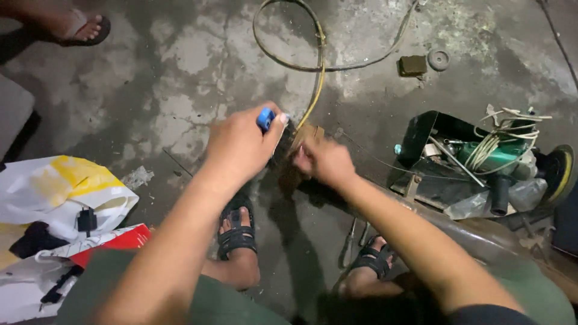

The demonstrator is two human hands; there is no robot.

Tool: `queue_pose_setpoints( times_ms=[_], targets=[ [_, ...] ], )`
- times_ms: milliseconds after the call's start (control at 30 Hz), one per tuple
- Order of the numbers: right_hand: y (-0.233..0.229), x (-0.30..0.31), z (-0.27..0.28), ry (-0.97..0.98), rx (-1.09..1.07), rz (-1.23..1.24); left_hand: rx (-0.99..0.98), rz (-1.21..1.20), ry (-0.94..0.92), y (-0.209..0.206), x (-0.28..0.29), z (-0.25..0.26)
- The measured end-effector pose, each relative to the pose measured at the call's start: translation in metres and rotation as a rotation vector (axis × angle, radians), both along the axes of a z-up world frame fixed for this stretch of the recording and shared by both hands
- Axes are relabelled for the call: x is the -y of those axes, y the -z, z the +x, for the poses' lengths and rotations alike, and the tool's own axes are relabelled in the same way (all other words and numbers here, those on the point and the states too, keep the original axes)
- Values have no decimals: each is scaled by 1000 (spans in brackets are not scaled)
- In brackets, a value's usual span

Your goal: The person scrubs a rusty metal axle or shaft with a red abrasive pad and a blue scraper tool. They rotate the part to clean different sections, focusing on the flange and the shaft surface.

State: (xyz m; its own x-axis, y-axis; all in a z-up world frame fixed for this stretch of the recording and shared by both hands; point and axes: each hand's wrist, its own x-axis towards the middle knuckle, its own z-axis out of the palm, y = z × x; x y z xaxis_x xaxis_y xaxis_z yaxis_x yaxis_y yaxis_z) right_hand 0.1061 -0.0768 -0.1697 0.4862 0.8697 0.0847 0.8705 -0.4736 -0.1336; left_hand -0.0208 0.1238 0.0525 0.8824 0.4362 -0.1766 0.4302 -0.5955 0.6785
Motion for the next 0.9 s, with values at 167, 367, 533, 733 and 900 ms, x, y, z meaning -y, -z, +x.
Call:
queue_pose_setpoints(
  times_ms=[167,367,533,733,900],
  targets=[
    [7,-12,35,-27,-19,-165,-56,60,29,9,-12,-5],
    [17,-6,14,-99,108,-174,-8,94,33,-4,-9,-8],
    [12,-17,44,51,-4,-230,-71,98,104,-8,-7,-9],
    [3,-2,9,-138,90,-213,21,59,122,-9,2,-10],
    [9,-18,27,174,66,-180,57,103,135,-9,14,-13]
  ],
)
